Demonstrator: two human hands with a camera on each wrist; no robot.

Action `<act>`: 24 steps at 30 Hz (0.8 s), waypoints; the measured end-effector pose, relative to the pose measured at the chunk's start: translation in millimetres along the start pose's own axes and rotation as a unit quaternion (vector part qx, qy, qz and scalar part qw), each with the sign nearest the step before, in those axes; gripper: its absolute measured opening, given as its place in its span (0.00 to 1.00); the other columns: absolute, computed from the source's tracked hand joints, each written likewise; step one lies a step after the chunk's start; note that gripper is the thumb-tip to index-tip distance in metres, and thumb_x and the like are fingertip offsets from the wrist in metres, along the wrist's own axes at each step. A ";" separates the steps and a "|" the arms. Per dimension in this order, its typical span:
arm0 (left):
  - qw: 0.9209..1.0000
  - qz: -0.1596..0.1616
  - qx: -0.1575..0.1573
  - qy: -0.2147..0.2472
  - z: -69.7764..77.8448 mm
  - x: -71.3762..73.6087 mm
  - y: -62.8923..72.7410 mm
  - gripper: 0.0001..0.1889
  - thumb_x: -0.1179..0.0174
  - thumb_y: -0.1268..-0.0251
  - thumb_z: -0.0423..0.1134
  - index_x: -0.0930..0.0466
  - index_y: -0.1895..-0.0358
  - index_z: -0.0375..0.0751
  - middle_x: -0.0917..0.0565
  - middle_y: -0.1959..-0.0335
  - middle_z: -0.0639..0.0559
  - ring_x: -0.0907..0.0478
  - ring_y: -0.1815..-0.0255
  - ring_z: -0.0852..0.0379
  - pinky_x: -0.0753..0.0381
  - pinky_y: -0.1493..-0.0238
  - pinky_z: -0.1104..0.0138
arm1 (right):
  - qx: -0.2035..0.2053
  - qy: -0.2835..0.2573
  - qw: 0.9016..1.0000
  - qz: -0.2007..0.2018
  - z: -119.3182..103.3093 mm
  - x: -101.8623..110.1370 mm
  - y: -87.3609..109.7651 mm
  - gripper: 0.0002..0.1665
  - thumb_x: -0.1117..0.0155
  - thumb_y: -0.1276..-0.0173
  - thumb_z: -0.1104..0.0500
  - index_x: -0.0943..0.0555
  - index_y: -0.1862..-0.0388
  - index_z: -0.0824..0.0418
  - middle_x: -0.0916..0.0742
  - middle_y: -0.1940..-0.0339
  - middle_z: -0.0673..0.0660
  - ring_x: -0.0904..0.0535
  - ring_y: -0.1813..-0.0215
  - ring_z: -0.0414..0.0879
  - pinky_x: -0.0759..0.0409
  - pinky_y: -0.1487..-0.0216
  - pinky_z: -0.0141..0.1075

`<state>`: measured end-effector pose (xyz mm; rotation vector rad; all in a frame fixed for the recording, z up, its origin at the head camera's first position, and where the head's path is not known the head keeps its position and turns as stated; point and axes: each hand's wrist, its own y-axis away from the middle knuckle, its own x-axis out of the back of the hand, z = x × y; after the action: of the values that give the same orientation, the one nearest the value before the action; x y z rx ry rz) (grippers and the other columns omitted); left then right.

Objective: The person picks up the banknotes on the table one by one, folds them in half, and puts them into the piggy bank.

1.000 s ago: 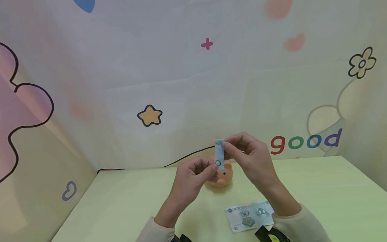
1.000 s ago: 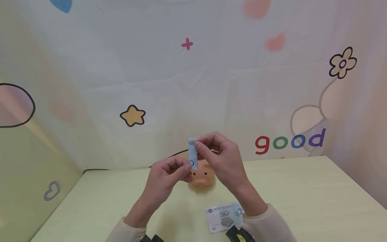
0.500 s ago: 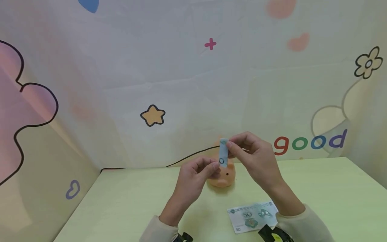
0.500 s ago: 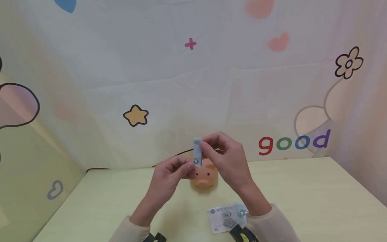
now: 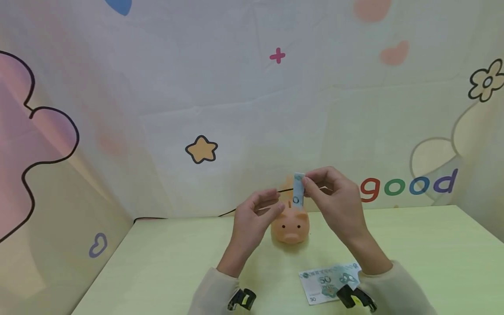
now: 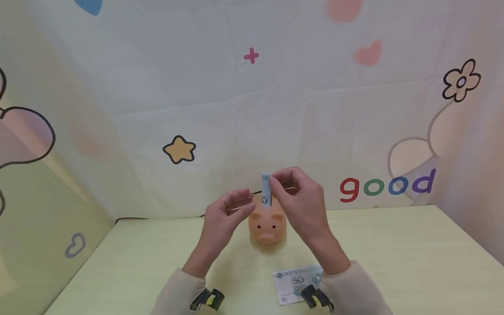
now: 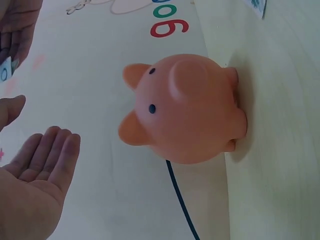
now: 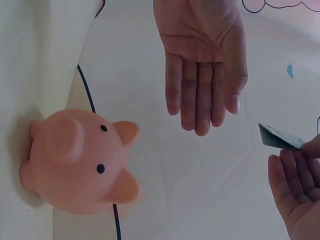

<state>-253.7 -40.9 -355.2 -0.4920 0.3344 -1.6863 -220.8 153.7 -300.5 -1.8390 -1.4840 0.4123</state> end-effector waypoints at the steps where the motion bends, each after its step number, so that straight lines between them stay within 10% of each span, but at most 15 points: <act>1: 1.000 -0.001 0.003 0.003 -2.3 -0.5 -2.3 0.21 0.29 0.27 0.38 0.19 0.35 0.35 0.14 0.39 0.45 0.17 0.37 0.49 0.18 0.36 0.59 | 0.001 0.004 1.000 0.004 1.4 -0.7 -0.9 0.04 0.30 0.25 0.67 0.15 0.55 0.68 0.11 0.63 0.58 0.11 0.63 0.43 0.15 0.52 0.28; 24: 0.995 -0.040 0.086 -0.041 -45.4 -7.4 -20.6 0.37 0.30 0.28 0.48 0.31 0.22 0.37 0.29 0.21 0.45 0.39 0.18 0.42 0.36 0.22 0.48 | -0.027 0.066 0.996 0.062 36.5 -24.6 -24.6 0.04 0.34 0.29 0.67 0.16 0.58 0.67 0.11 0.65 0.60 0.14 0.63 0.51 0.20 0.60 0.21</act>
<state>-293.1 -32.6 -385.5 -0.4498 0.1105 -1.7495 -268.8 144.5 -312.9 -1.9677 -1.3085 0.3057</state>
